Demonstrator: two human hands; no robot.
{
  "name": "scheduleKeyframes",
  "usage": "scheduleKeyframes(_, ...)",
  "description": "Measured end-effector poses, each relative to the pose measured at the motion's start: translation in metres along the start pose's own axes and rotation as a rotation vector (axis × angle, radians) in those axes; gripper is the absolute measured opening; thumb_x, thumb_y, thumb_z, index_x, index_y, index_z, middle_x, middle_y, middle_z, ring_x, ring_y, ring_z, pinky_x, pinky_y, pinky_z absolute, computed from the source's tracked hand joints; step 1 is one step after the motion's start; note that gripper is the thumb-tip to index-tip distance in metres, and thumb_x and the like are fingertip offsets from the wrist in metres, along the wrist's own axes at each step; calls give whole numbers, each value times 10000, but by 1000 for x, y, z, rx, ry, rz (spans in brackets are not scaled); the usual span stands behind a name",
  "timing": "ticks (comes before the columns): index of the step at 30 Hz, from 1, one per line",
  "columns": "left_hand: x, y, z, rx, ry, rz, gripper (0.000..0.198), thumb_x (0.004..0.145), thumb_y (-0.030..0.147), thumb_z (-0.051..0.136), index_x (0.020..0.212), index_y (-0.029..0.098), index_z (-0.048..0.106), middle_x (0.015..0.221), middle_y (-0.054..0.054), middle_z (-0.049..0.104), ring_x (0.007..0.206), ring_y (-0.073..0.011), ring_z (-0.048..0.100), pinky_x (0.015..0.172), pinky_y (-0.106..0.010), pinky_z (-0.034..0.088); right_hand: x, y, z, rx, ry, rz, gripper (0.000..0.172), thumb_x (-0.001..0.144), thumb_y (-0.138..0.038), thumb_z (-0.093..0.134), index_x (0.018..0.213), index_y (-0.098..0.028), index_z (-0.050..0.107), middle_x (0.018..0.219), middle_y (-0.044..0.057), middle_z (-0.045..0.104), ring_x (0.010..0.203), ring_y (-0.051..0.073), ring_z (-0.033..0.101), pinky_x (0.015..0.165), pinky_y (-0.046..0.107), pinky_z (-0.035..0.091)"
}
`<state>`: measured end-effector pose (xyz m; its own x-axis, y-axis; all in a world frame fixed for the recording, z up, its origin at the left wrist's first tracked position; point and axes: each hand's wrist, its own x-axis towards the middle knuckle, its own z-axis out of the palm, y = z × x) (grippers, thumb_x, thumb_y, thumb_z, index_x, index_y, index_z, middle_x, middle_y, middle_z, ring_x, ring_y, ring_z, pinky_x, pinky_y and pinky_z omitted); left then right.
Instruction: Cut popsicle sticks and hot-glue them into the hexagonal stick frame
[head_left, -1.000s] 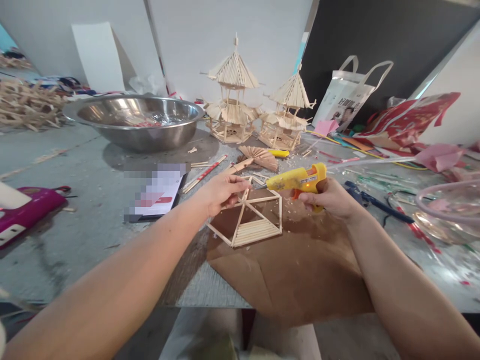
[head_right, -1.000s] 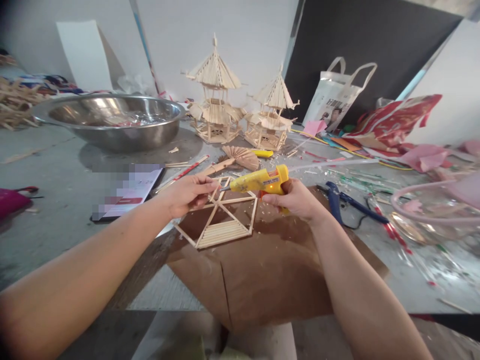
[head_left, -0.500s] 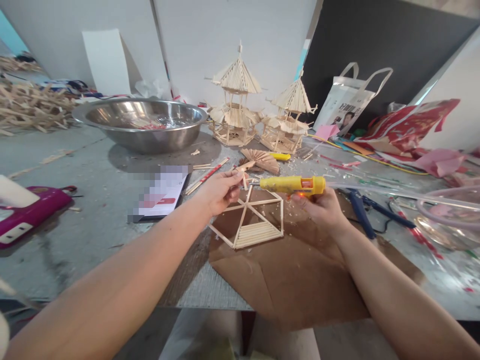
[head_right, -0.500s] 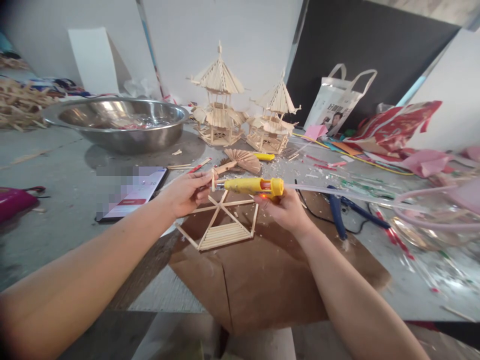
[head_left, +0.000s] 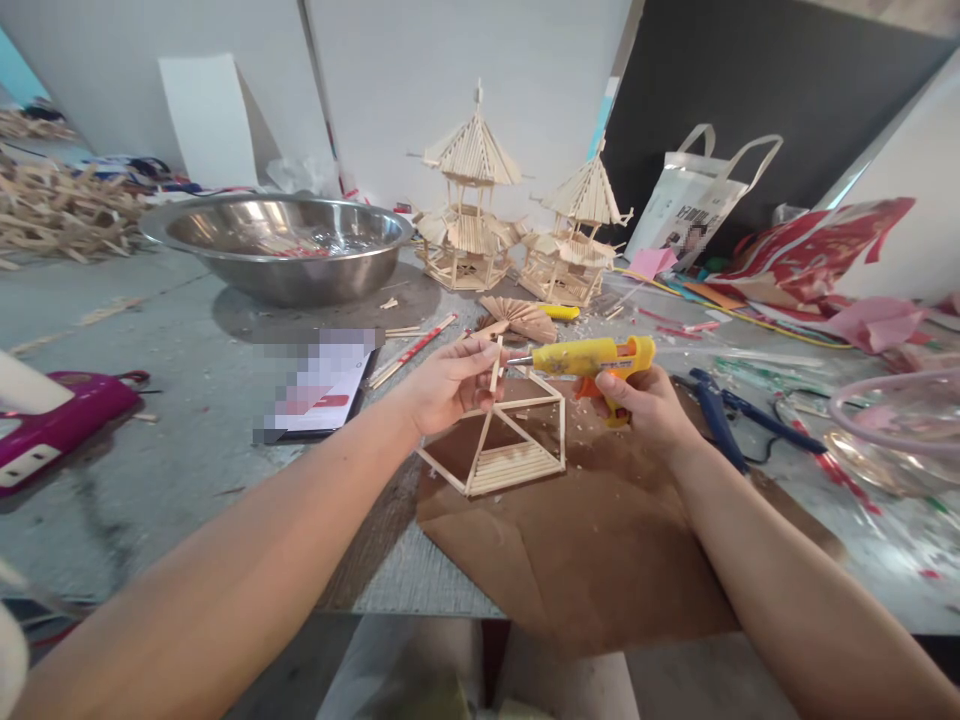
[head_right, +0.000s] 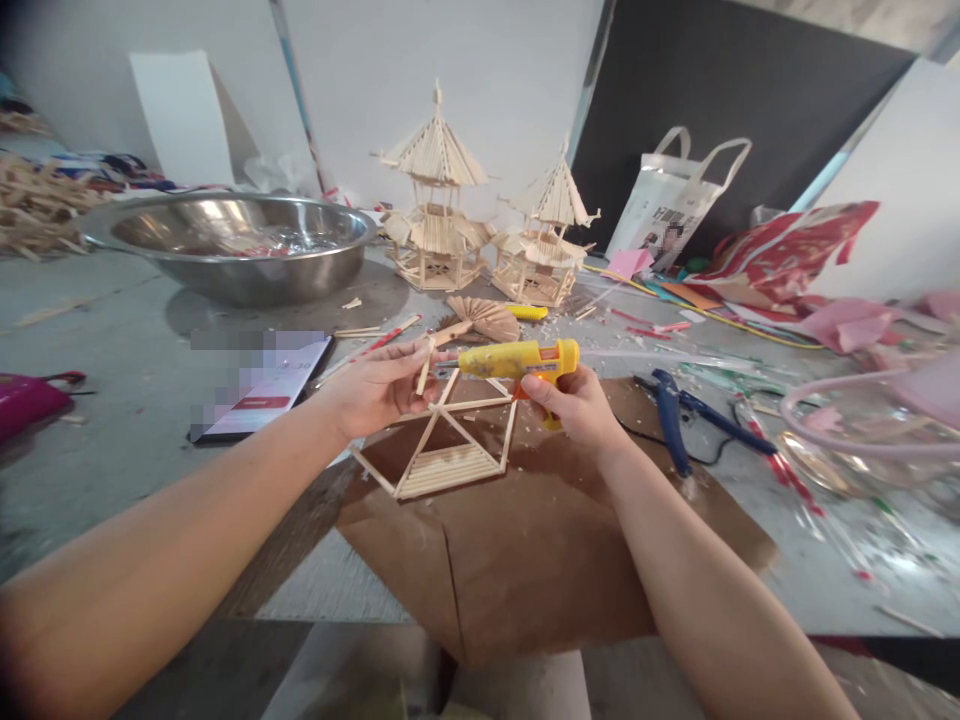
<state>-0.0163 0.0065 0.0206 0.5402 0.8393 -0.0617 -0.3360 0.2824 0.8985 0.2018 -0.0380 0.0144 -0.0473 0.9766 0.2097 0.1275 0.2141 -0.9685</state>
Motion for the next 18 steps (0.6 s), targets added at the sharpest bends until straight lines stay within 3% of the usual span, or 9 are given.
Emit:
scheduleKeyframes(5, -1, -3, 0, -59, 2, -34, 44, 753, 143, 510, 755, 126, 551, 714, -46, 631, 616, -142, 632, 466, -191, 493, 0, 2, 1, -10, -31, 25, 327, 578, -506, 613, 612, -186, 554, 458, -23, 499, 371, 79, 389, 371, 231, 303)
scheduleKeyframes(10, 3, -4, 1, -97, 49, -25, 56, 749, 104, 503, 707, 115, 539, 706, -48, 635, 734, -167, 637, 567, -212, 522, 0, 6, -1, 31, -39, 4, 314, 605, -491, 602, 660, -184, 572, 587, 3, 587, 387, 74, 403, 383, 232, 319)
scheduleKeyframes(15, 12, 7, -7, -169, 374, 254, 129, 775, 102, 454, 660, 100, 513, 768, -69, 631, 772, -136, 619, 696, -255, 514, 2, 6, -4, 117, 56, -48, 280, 620, -464, 602, 686, -193, 572, 637, 12, 607, 413, 79, 420, 398, 235, 344)
scheduleKeyframes(18, 15, 14, -14, -151, 532, 282, 118, 743, 83, 489, 630, 117, 480, 700, -38, 607, 723, -135, 616, 711, -318, 507, 4, 7, -4, 91, 131, -46, 287, 616, -464, 605, 712, -198, 555, 659, 16, 613, 419, 81, 428, 399, 235, 364)
